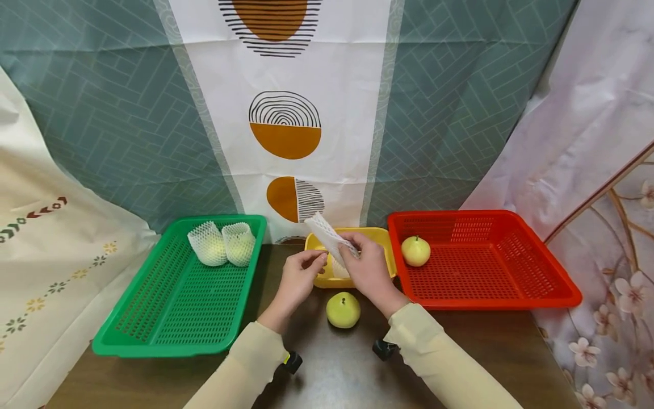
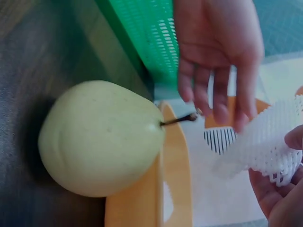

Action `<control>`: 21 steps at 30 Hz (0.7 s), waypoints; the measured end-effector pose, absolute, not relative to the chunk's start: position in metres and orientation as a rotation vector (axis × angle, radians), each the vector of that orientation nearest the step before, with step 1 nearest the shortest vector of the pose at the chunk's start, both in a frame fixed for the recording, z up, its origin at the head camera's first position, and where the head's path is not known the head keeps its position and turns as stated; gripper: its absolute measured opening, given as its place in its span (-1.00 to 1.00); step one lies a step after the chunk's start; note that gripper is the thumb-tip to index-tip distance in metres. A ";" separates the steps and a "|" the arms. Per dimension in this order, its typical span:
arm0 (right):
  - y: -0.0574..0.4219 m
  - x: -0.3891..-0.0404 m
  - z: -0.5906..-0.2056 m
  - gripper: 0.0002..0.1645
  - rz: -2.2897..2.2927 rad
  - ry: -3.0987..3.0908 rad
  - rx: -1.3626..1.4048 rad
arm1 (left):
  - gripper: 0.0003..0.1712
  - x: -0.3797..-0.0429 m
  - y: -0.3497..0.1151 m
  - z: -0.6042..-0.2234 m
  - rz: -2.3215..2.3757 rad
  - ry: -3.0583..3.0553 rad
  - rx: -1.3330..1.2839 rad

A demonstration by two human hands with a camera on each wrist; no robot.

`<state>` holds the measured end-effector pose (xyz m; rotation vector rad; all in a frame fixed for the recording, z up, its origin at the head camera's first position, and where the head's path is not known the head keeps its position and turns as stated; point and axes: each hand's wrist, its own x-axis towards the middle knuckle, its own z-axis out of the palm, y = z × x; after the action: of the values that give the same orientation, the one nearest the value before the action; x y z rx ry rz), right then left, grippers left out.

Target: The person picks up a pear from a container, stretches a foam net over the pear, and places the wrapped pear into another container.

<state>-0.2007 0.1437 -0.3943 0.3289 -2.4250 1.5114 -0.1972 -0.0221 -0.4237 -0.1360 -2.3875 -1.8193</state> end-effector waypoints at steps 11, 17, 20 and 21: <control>0.141 -0.188 -0.400 -0.70 1.575 -2.420 0.634 | -0.74 -0.194 -0.024 -0.413 -2.135 -2.185 -0.167; 0.143 -0.191 -0.401 -0.75 1.601 -2.366 0.620 | -0.72 -0.182 -0.025 -0.390 -2.209 -2.172 -0.223; 0.142 -0.192 -0.402 -0.83 1.486 -2.401 0.525 | -0.72 -0.180 -0.022 -0.386 -2.137 -2.165 -0.312; 0.142 -0.192 -0.403 -0.80 1.425 -2.414 0.507 | -0.73 -0.180 -0.021 -0.387 -2.120 -2.159 -0.325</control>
<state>-0.1917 0.1422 -0.4029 0.5070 -2.4137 1.4246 -0.1797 -0.0210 -0.3867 -0.3249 -2.1590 -2.1196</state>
